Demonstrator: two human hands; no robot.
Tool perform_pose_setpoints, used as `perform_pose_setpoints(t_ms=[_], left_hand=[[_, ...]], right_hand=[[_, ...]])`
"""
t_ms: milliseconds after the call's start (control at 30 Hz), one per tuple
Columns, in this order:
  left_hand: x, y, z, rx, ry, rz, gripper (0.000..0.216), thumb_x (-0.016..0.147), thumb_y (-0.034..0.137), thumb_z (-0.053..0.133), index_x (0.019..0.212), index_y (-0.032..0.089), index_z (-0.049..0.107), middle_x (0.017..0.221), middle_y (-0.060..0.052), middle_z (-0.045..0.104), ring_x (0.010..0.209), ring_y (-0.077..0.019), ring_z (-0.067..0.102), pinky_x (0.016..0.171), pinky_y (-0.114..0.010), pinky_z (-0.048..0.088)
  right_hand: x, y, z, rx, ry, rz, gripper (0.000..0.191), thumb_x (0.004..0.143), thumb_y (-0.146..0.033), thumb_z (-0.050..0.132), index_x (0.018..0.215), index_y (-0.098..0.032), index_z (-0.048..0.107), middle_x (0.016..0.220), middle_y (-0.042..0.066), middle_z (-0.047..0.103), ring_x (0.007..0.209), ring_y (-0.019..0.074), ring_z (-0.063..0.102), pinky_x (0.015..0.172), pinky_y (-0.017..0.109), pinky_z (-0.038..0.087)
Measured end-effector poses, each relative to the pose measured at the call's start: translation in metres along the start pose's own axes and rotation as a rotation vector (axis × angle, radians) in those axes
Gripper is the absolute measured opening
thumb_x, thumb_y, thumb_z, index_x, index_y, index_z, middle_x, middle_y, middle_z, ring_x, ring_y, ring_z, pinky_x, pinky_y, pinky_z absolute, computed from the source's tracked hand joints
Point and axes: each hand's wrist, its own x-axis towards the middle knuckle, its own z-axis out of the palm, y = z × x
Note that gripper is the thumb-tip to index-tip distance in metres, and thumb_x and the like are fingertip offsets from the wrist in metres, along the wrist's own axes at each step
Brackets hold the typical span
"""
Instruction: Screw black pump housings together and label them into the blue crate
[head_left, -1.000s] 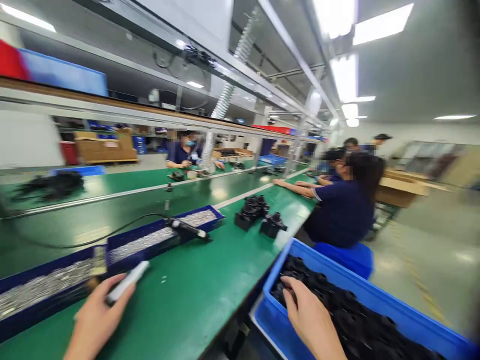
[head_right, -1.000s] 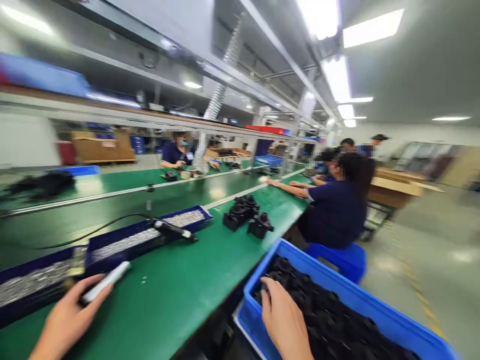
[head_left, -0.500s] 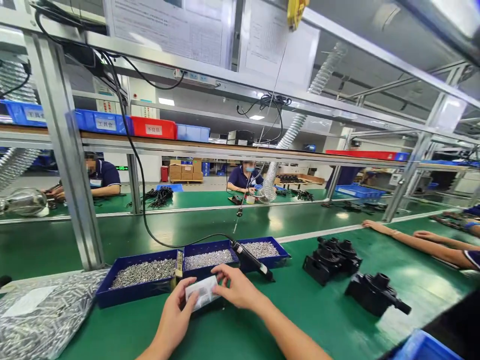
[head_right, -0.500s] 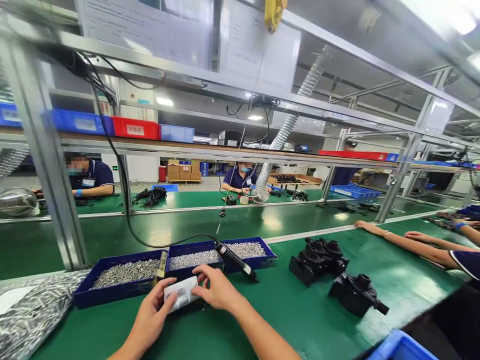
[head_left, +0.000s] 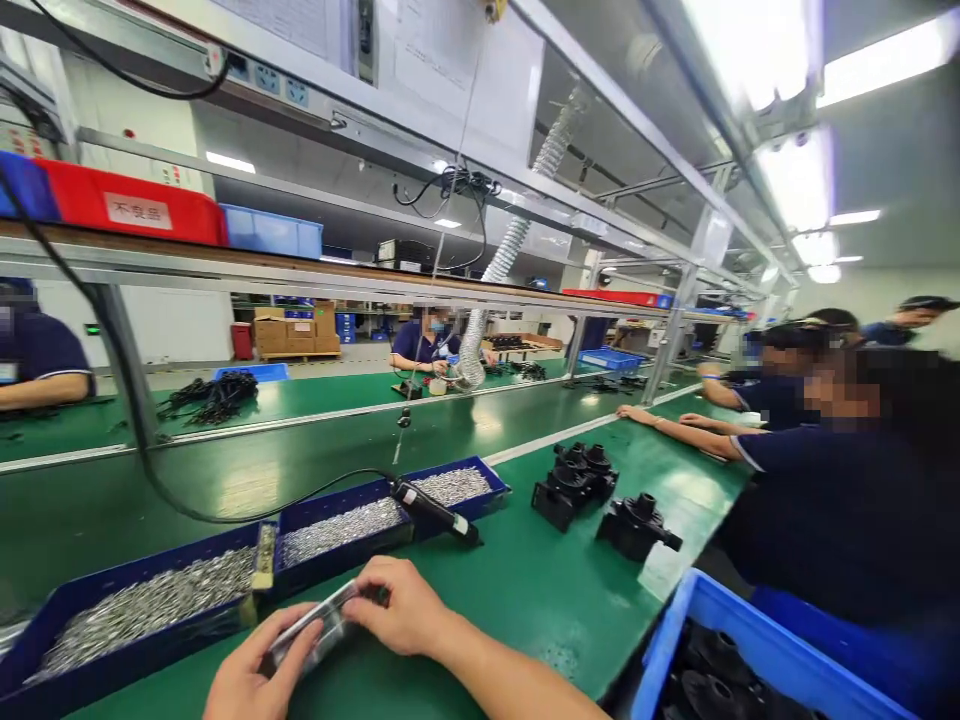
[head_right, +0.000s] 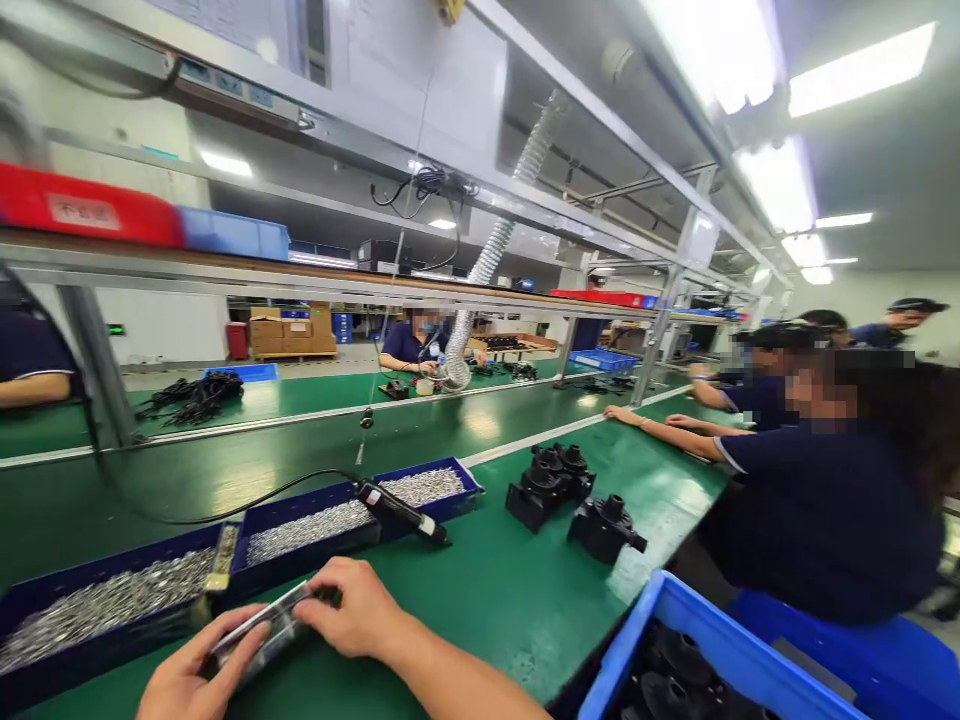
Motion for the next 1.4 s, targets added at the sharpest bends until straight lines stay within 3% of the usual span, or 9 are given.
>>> perform_pose_setpoints(t_ms=[100,233,600,800,967,1033,1133,1233,1400], left_hand=[[-0.005,0.012,0.003,-0.028,-0.01,0.008,0.06,0.084,0.083,0.07,0.097,0.026,0.083,0.088,-0.004,0.079,0.078,-0.0284,0.072,0.074,-0.031,0.06],[-0.006,0.018,0.007,-0.08,-0.036,0.027,0.059,0.089,0.08,0.067,0.086,0.022,0.079,0.078,-0.006,0.074,0.073,-0.0261,0.066,0.07,-0.031,0.053],[-0.006,0.022,0.004,-0.051,-0.099,-0.012,0.055,0.095,0.069,0.06,0.075,0.019,0.067,0.069,-0.003,0.06,0.067,-0.0203,0.049,0.063,-0.029,0.034],[-0.006,0.022,0.006,-0.088,-0.109,-0.069,0.062,0.092,0.078,0.057,0.071,0.019,0.059,0.067,0.0,0.051,0.066,-0.0181,0.042,0.063,-0.029,0.03],[-0.005,0.012,0.01,-0.11,-0.093,-0.095,0.065,0.09,0.082,0.057,0.07,0.02,0.056,0.067,0.001,0.047,0.066,-0.0172,0.039,0.062,-0.029,0.029],[-0.004,0.008,0.012,-0.127,-0.107,-0.082,0.065,0.091,0.08,0.059,0.07,0.019,0.057,0.067,0.001,0.048,0.067,-0.0171,0.04,0.063,-0.029,0.03],[-0.005,0.004,0.015,-0.218,-0.138,-0.053,0.059,0.092,0.074,0.066,0.079,0.017,0.064,0.073,-0.001,0.055,0.07,-0.0175,0.045,0.066,-0.028,0.034],[-0.005,0.001,0.016,-0.405,-0.137,-0.091,0.056,0.092,0.072,0.071,0.095,0.017,0.066,0.081,-0.004,0.065,0.073,-0.0191,0.054,0.069,-0.028,0.04],[-0.002,-0.004,0.017,-0.452,-0.104,-0.092,0.056,0.093,0.072,0.07,0.087,0.017,0.063,0.074,-0.002,0.063,0.067,-0.0163,0.05,0.063,-0.025,0.036]], right_hand=[[0.008,0.012,0.015,0.081,-0.07,-0.023,0.032,0.105,-0.046,0.072,0.114,-0.015,0.071,0.104,0.006,0.072,0.084,0.0194,0.069,0.075,0.032,0.06],[0.013,0.024,0.025,0.131,-0.107,-0.05,0.03,0.097,-0.045,0.073,0.092,-0.016,0.072,0.08,0.002,0.068,0.069,0.016,0.06,0.062,0.025,0.044],[0.009,0.023,0.023,0.015,-0.087,-0.161,0.028,0.099,-0.033,0.067,0.076,-0.018,0.068,0.077,0.002,0.065,0.072,0.0171,0.057,0.065,0.027,0.038],[0.009,0.024,0.02,0.028,-0.069,-0.249,0.01,0.1,-0.028,0.07,0.1,-0.022,0.078,0.093,0.004,0.072,0.08,0.0194,0.066,0.066,0.028,0.047],[0.008,0.019,0.017,0.051,-0.033,-0.394,0.011,0.098,-0.027,0.072,0.1,-0.027,0.083,0.104,0.007,0.072,0.1,0.0256,0.066,0.089,0.038,0.053],[0.008,0.018,0.019,0.067,-0.036,-0.392,0.031,0.096,-0.023,0.073,0.125,-0.031,0.078,0.113,0.006,0.072,0.111,0.0275,0.065,0.1,0.042,0.052],[0.008,0.022,0.025,0.087,-0.052,-0.309,0.062,0.094,-0.016,0.068,0.153,-0.033,0.058,0.112,0.004,0.073,0.11,0.027,0.067,0.107,0.047,0.051],[0.01,0.028,0.03,0.093,-0.006,-0.234,0.06,0.095,-0.017,0.066,0.152,-0.03,0.055,0.102,0.002,0.074,0.103,0.0273,0.069,0.106,0.05,0.051],[0.009,0.031,0.032,0.069,0.058,-0.323,0.069,0.095,-0.013,0.065,0.158,-0.033,0.044,0.104,0.001,0.076,0.106,0.0276,0.068,0.11,0.052,0.049]])
